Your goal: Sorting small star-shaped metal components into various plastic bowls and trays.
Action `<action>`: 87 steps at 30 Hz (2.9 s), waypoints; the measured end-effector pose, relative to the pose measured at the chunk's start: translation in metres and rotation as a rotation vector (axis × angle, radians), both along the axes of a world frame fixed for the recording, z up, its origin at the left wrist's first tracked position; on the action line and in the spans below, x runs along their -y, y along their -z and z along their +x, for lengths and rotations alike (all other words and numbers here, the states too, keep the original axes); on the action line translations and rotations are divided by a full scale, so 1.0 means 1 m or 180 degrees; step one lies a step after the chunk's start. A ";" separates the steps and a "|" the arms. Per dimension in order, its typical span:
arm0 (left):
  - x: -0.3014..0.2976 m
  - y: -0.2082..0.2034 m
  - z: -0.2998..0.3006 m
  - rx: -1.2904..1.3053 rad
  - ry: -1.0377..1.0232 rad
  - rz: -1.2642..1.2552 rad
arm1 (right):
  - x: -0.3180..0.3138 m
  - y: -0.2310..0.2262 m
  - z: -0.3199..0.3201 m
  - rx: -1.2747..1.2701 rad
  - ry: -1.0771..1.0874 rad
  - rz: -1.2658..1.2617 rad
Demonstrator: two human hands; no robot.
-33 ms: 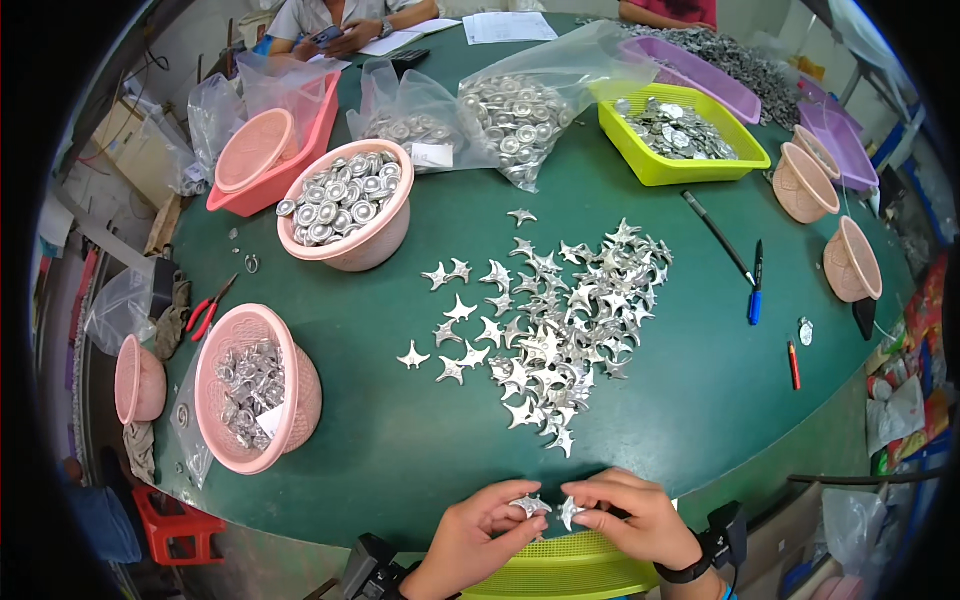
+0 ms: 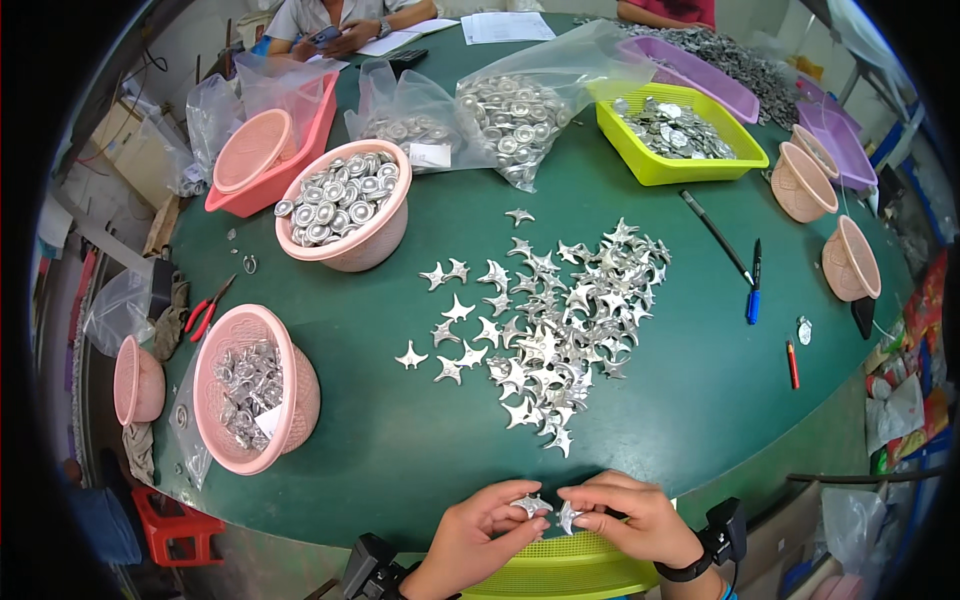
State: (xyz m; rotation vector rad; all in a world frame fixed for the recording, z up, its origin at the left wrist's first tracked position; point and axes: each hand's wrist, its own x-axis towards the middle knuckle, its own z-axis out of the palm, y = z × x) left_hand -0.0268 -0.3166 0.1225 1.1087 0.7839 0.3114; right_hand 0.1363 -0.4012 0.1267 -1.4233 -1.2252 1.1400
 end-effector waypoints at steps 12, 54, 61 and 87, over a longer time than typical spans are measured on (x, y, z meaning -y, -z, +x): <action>0.008 0.003 0.006 0.0511 -0.0164 -0.0057 | -0.002 0.003 0.004 -0.0907 -0.0058 -0.0266; -0.003 0.003 -0.016 -0.0625 -0.0352 0.1775 | -0.008 0.001 0.008 0.1510 0.1177 -0.0058; -0.034 0.003 -0.041 -0.1436 -0.0450 0.3418 | -0.036 -0.003 -0.006 0.2671 0.1216 0.0487; -0.011 -0.001 -0.013 0.0785 -0.0397 -0.0718 | -0.032 0.001 -0.016 0.2376 0.0363 0.0537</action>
